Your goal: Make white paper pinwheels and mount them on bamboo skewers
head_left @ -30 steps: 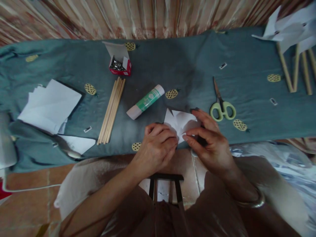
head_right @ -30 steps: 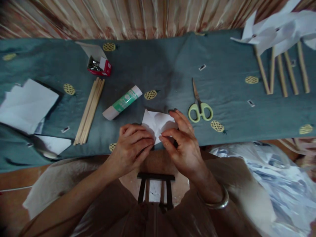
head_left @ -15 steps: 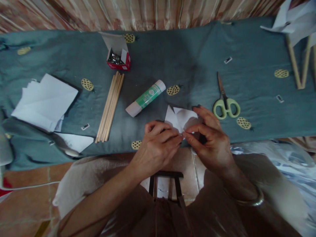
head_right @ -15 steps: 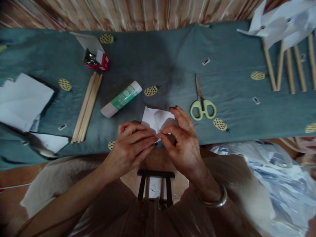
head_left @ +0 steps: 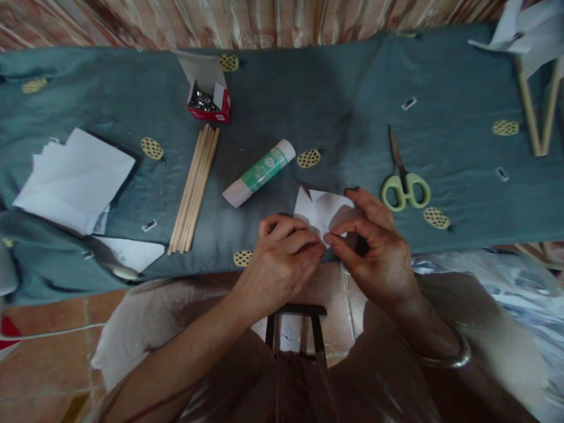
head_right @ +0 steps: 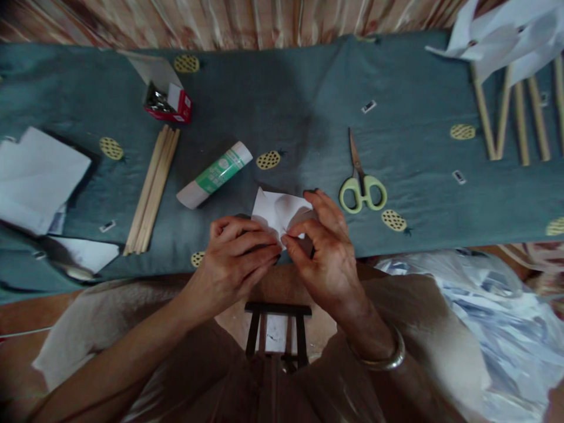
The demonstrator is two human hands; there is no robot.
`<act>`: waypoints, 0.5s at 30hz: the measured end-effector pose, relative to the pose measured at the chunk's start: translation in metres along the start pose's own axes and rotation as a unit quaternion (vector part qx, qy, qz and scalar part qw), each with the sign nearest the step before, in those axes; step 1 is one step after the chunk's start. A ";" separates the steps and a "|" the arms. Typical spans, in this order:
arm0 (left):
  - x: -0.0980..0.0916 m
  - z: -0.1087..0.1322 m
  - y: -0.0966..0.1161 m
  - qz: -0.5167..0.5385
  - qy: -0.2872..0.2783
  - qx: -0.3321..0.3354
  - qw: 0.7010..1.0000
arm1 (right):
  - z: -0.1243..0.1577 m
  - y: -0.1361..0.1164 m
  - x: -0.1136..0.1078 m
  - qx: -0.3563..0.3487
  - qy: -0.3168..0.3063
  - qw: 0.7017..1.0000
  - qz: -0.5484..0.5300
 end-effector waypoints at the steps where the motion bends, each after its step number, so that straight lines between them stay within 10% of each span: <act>1: 0.000 0.000 0.000 -0.002 -0.001 -0.001 1.000 | 0.000 0.001 0.000 -0.004 -0.001 1.000 0.004; 15: -0.001 0.000 0.001 0.001 -0.013 -0.012 1.000 | 0.002 0.002 0.000 -0.030 0.001 0.999 0.027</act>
Point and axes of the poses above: each hand's wrist, its own z-axis away from the middle knuckle, its own x-axis out of the palm, y = z × x, the point moved 1 cm from there along -z, towards the middle knuckle, and after that the axes turned 11 degrees about -x, right-handed, at the moved point
